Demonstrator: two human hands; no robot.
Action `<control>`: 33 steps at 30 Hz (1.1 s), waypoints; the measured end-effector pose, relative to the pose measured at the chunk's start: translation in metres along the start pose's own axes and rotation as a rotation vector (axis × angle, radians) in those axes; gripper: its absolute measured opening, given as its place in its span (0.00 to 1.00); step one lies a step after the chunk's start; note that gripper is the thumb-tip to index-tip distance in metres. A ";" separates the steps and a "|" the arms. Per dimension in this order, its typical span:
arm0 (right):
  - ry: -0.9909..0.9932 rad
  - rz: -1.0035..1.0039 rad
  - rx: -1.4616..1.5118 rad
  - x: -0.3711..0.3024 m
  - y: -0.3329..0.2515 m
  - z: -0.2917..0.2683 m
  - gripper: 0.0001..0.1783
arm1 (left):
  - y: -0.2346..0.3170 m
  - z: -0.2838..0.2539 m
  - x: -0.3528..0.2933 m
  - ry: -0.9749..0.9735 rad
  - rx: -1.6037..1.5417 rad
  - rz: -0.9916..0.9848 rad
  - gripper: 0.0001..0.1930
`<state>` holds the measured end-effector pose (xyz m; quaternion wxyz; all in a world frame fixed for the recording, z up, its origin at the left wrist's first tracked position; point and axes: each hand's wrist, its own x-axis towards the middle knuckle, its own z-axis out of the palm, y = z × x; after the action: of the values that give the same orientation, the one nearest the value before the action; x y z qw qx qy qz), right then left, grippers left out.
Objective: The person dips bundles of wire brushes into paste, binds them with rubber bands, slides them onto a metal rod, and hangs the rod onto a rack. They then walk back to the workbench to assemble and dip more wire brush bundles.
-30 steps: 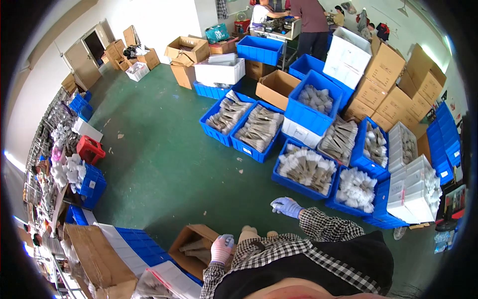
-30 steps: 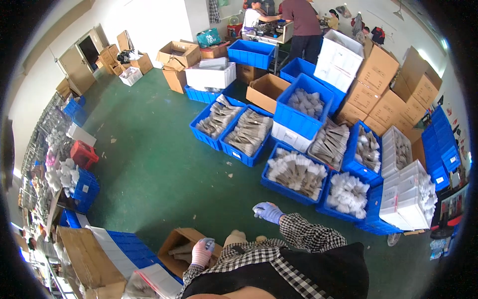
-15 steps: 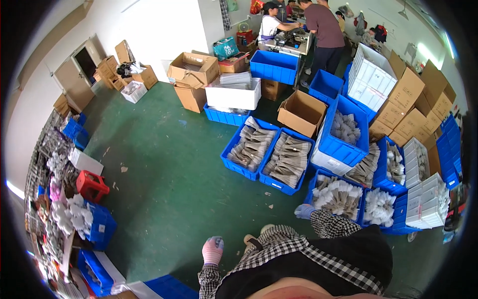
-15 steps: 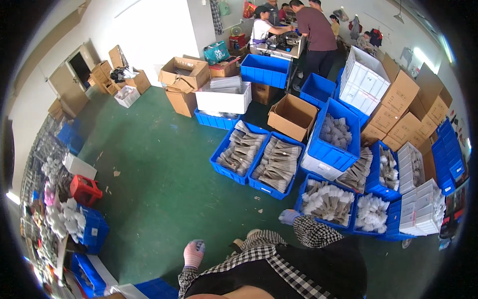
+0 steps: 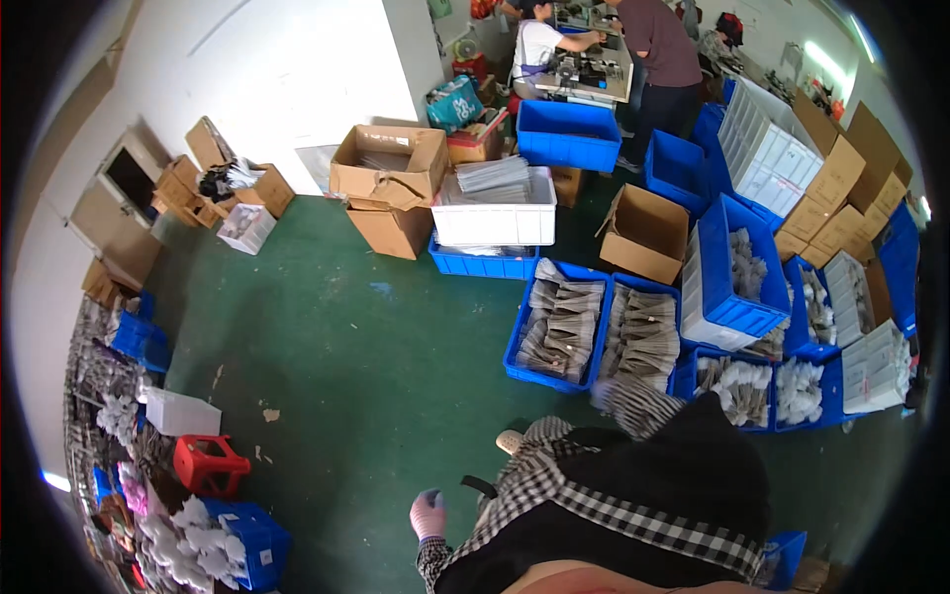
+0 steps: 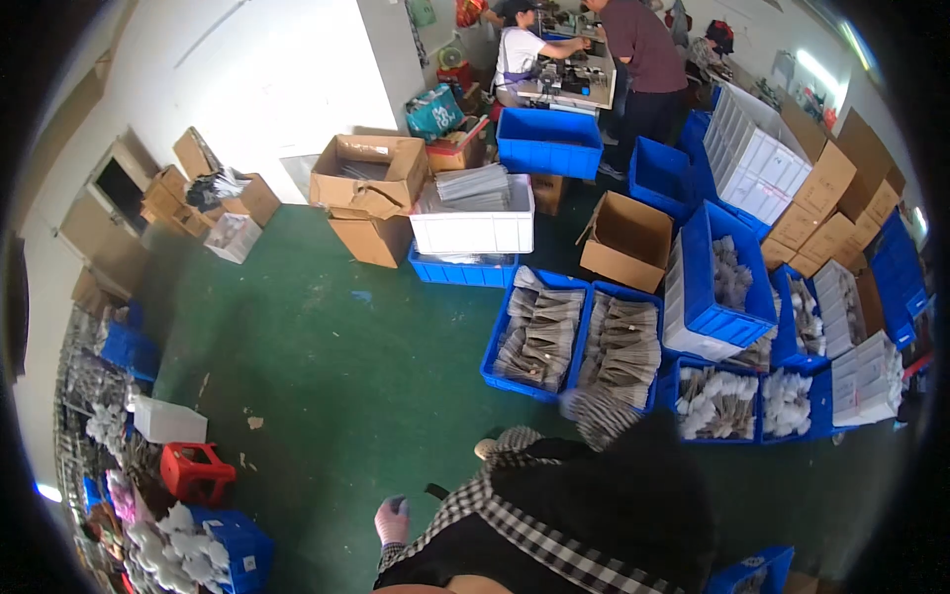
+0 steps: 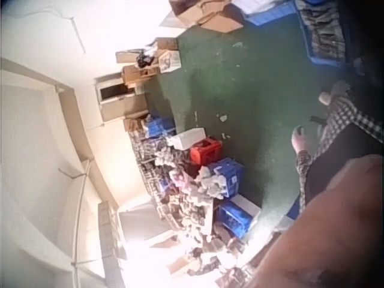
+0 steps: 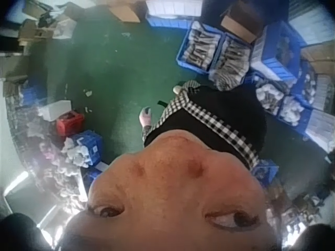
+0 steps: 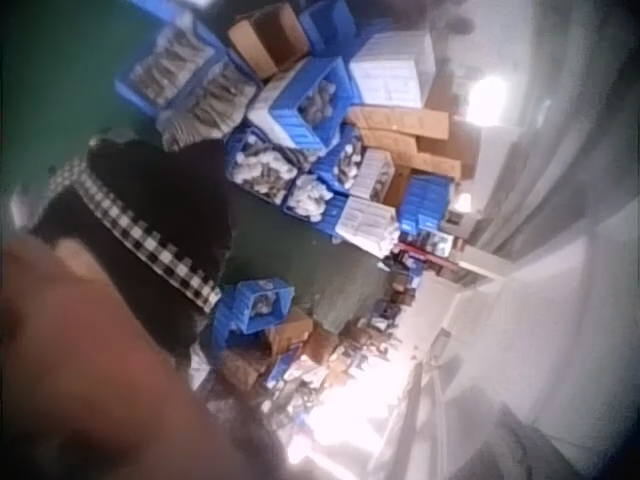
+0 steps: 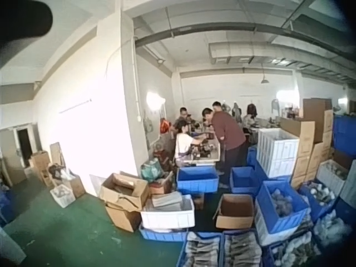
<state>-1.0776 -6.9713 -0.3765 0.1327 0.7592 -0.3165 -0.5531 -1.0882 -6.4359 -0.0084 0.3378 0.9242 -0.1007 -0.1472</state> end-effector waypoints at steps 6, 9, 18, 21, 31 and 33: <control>0.700 -1.078 0.437 -0.241 -0.141 -0.382 0.18 | -0.232 -0.087 0.036 0.164 -0.021 -0.522 0.10; 0.828 -1.023 0.574 -0.303 -0.187 -0.532 0.16 | -0.284 -0.150 0.181 0.078 -0.024 -0.375 0.09; 0.398 -0.835 0.417 -0.305 -0.366 -0.642 0.24 | -0.405 -0.422 0.529 -0.059 0.068 -0.190 0.09; 0.237 -0.644 0.525 -0.256 -0.392 -0.613 0.23 | -0.382 -0.518 0.654 0.121 0.043 -0.115 0.09; 0.107 -0.634 0.501 -0.191 -0.588 -0.873 0.14 | -0.510 -0.705 0.976 0.049 -0.065 -0.321 0.12; 0.110 -0.734 0.272 -0.184 -0.631 -1.018 0.12 | -0.573 -0.716 0.988 0.054 -0.146 -0.340 0.14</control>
<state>0.0387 -6.5243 -0.2261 -0.1587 0.8610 -0.0868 -0.4753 0.1298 -5.8612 -0.0632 0.3767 0.9046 0.0769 -0.1842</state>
